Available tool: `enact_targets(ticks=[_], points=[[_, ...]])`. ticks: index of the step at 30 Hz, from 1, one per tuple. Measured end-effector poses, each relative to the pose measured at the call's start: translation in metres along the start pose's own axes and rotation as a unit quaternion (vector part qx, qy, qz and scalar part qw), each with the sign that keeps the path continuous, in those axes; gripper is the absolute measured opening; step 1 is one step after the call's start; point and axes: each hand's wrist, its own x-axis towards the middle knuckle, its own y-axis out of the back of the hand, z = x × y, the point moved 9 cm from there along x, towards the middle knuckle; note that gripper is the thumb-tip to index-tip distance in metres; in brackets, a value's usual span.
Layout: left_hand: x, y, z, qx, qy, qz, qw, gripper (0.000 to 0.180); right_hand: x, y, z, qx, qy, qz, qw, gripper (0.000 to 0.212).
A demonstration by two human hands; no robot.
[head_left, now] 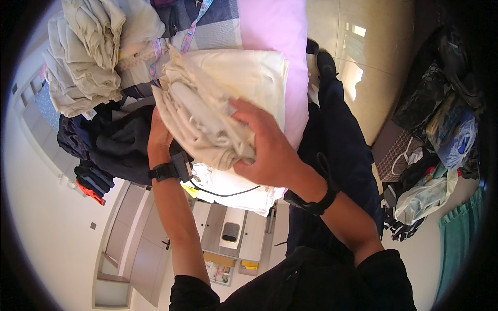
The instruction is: The person sorts a pile of white fabric items on a bed, handling them one at a time to check their shape and size before placing them into a new stack.
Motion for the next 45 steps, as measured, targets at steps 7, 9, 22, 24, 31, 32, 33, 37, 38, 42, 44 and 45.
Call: enact_targets(ticks=[7,9,22,24,31,32,33,37,38,42,44,45], points=[[-0.002,-0.033,0.015,0.068,-0.102,-0.044,0.991,0.083,0.002,0.032,0.006,-0.134,-0.013,0.115,0.984,0.073],[-0.003,-0.032,0.013,0.065,-0.104,-0.038,0.992,0.083,-0.001,0.03,0.002,-0.181,-0.013,0.132,0.975,0.076],[-0.005,-0.034,0.016,0.074,-0.125,-0.018,0.989,0.086,-0.005,0.031,-0.014,-0.264,-0.036,0.151,0.952,0.075],[-0.005,-0.036,0.015,0.071,-0.122,-0.014,0.99,0.086,-0.006,0.03,-0.019,-0.306,-0.042,0.149,0.939,0.074],[-0.006,-0.036,0.013,0.062,-0.117,0.002,0.991,0.086,-0.004,0.027,-0.026,-0.303,-0.056,0.135,0.942,0.072],[-0.006,-0.035,0.013,0.063,-0.117,0.001,0.991,0.086,-0.003,0.028,-0.025,-0.294,-0.054,0.138,0.944,0.071],[-0.007,-0.035,0.013,0.065,-0.12,0.0,0.991,0.085,-0.002,0.029,-0.024,-0.284,-0.051,0.142,0.947,0.07],[-0.009,-0.038,0.015,0.053,-0.128,-0.011,0.99,0.077,0.006,0.037,-0.019,-0.304,-0.059,0.137,0.941,0.068],[-0.009,-0.039,0.015,0.054,-0.128,-0.011,0.99,0.077,0.01,0.042,-0.013,-0.282,-0.069,0.131,0.948,0.068],[-0.009,-0.038,0.014,0.045,-0.134,-0.015,0.99,0.067,0.022,0.052,0.008,-0.246,-0.065,0.101,0.962,0.072],[-0.009,-0.038,0.014,0.042,-0.138,-0.016,0.989,0.065,0.027,0.055,0.013,-0.248,-0.065,0.091,0.962,0.073],[-0.01,-0.039,0.014,0.041,-0.136,-0.015,0.99,0.065,0.029,0.055,0.016,-0.25,-0.065,0.079,0.963,0.074]])
